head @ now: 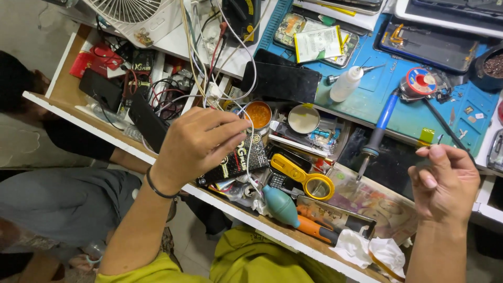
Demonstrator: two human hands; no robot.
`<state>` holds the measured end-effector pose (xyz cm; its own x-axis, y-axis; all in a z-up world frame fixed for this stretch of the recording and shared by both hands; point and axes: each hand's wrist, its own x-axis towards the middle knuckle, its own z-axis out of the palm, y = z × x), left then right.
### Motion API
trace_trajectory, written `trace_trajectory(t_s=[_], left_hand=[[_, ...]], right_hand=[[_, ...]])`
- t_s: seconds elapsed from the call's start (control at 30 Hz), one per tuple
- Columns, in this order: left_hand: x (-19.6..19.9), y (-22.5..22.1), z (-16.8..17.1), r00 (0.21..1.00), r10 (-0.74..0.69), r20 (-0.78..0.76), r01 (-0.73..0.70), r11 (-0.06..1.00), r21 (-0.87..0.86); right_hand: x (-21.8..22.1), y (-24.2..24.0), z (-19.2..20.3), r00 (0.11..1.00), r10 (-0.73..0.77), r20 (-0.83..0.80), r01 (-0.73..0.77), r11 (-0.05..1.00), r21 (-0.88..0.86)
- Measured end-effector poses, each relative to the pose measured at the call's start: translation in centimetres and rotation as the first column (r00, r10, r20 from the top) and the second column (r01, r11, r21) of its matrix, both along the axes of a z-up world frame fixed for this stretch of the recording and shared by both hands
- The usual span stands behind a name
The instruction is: Inspecting and preparing small electronic components for soldering on a mobile phone repair bench.
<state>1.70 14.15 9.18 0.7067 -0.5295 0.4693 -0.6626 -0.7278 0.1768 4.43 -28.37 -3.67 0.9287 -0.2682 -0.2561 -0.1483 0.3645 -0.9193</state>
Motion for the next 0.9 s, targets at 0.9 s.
trace_trajectory(t_s=[0.9], left_hand=[[6.4, -10.7, 0.7, 0.954, -0.298, -0.006, 0.296, 0.943, 0.151]], right_hand=[[0.5, 0.5, -2.5, 0.998, 0.059, 0.039, -0.057, 0.997, -0.055]])
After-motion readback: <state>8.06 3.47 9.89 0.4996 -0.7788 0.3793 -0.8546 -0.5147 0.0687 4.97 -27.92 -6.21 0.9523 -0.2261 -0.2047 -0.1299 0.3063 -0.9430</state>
